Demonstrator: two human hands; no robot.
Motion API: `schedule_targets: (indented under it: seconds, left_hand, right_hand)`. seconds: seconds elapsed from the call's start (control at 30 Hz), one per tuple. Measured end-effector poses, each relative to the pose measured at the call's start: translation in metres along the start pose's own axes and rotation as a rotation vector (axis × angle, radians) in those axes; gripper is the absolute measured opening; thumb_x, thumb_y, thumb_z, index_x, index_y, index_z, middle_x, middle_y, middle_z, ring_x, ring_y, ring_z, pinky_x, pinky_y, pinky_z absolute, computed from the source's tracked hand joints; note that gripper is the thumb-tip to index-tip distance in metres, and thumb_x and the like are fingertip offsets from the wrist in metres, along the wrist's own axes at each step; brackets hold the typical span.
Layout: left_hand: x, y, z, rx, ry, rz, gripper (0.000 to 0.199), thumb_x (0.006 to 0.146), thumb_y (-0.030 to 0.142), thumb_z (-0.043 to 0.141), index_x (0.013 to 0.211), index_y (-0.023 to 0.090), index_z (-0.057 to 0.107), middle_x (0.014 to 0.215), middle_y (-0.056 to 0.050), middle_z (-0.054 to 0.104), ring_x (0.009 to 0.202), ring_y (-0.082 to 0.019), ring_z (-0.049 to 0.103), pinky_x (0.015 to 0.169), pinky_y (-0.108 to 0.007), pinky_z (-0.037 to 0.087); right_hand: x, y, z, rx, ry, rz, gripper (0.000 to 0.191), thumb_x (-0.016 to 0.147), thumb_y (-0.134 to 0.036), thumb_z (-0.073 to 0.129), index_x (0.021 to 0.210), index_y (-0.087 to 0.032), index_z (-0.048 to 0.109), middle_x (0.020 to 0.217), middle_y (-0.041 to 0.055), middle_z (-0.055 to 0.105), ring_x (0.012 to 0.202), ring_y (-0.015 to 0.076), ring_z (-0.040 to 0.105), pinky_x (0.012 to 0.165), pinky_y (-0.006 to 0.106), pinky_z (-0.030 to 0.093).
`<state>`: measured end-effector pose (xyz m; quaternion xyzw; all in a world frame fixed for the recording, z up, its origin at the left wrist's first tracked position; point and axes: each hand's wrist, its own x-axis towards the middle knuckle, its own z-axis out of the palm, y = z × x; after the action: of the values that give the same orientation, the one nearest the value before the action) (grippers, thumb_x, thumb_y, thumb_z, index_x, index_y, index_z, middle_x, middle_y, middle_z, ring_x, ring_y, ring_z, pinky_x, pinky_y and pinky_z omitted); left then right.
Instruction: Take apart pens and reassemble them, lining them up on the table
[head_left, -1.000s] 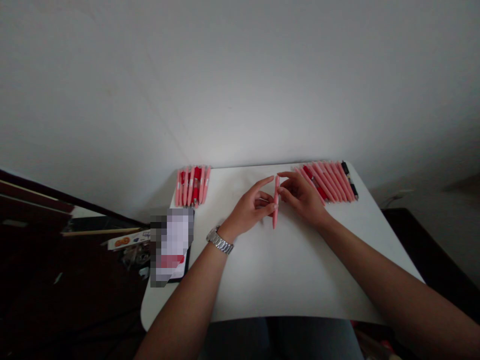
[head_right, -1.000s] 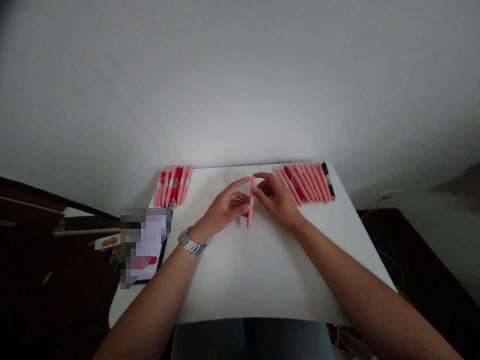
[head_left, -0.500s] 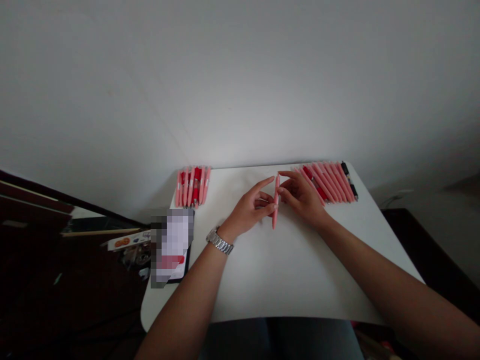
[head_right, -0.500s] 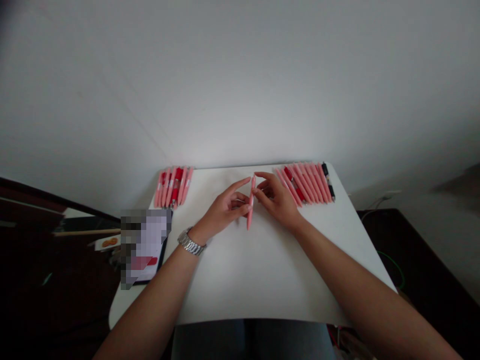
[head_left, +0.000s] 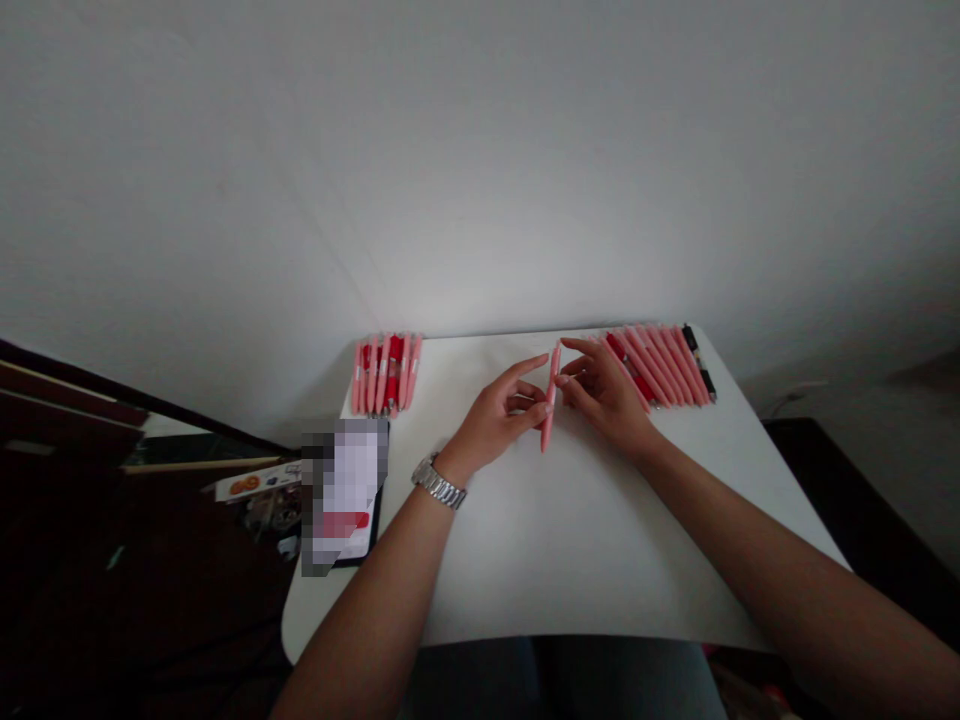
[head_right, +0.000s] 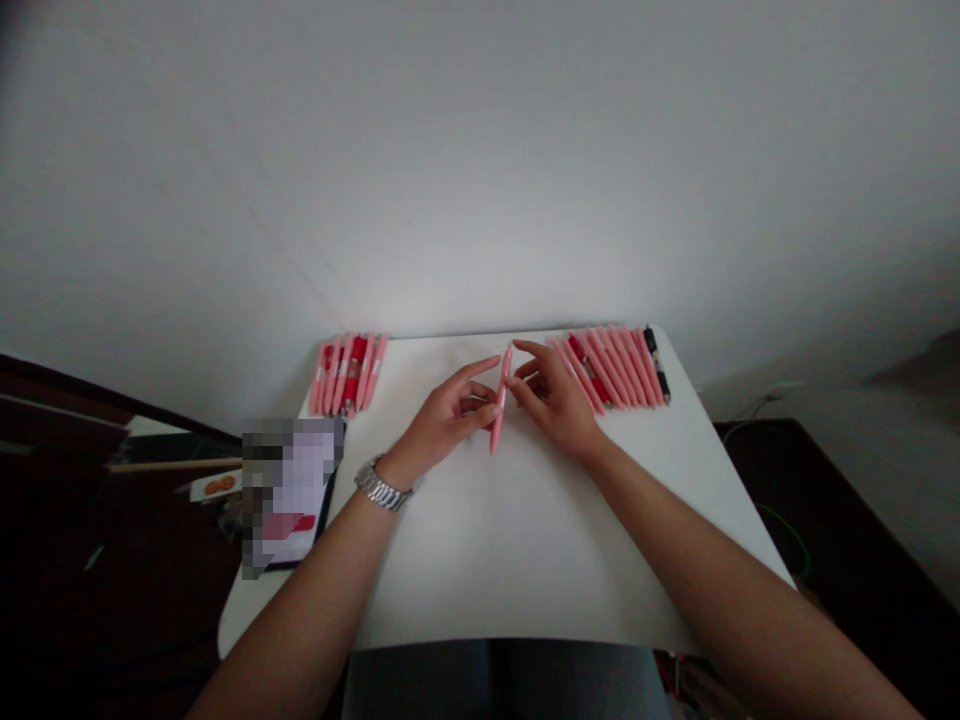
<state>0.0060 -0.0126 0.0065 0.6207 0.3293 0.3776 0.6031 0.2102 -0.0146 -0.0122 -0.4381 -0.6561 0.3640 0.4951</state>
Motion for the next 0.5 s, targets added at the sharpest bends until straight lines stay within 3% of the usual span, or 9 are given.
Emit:
schedule_targets:
  seconds: [0.17, 0.3, 0.5]
  left_hand:
    - [0.0012, 0.0007, -0.0002, 0.014, 0.041, 0.021, 0.062, 0.087, 0.031, 0.074, 0.144, 0.023, 0.052, 0.098, -0.005, 0.066, 0.088, -0.015, 0.067, 0.082, -0.029, 0.057]
    - [0.0010, 0.0021, 0.0004, 0.019, 0.048, 0.035, 0.057, 0.088, 0.031, 0.073, 0.142, 0.023, 0.054, 0.098, -0.004, 0.066, 0.088, -0.014, 0.066, 0.081, -0.028, 0.057]
    - [0.0015, -0.0010, 0.0004, 0.064, 0.057, 0.090, 0.049, 0.090, 0.030, 0.071, 0.137, 0.022, 0.060, 0.098, -0.004, 0.067, 0.088, -0.013, 0.066, 0.081, -0.026, 0.056]
  right_hand:
    - [0.0002, -0.0006, -0.0010, -0.019, -0.001, 0.000, 0.038, 0.095, -0.049, 0.063, 0.124, -0.026, 0.056, 0.094, 0.0023, 0.063, 0.067, 0.0138, 0.060, 0.058, 0.030, 0.050]
    - [-0.0003, -0.0051, -0.0011, -0.087, -0.022, -0.009, 0.031, 0.096, -0.052, 0.061, 0.105, -0.022, 0.064, 0.080, 0.0010, 0.063, 0.063, 0.0137, 0.057, 0.057, 0.029, 0.046]
    - [-0.0002, -0.0062, -0.0014, -0.106, -0.032, -0.025, 0.031, 0.096, -0.051, 0.061, 0.101, -0.021, 0.064, 0.075, 0.0005, 0.062, 0.063, 0.0146, 0.057, 0.059, 0.030, 0.046]
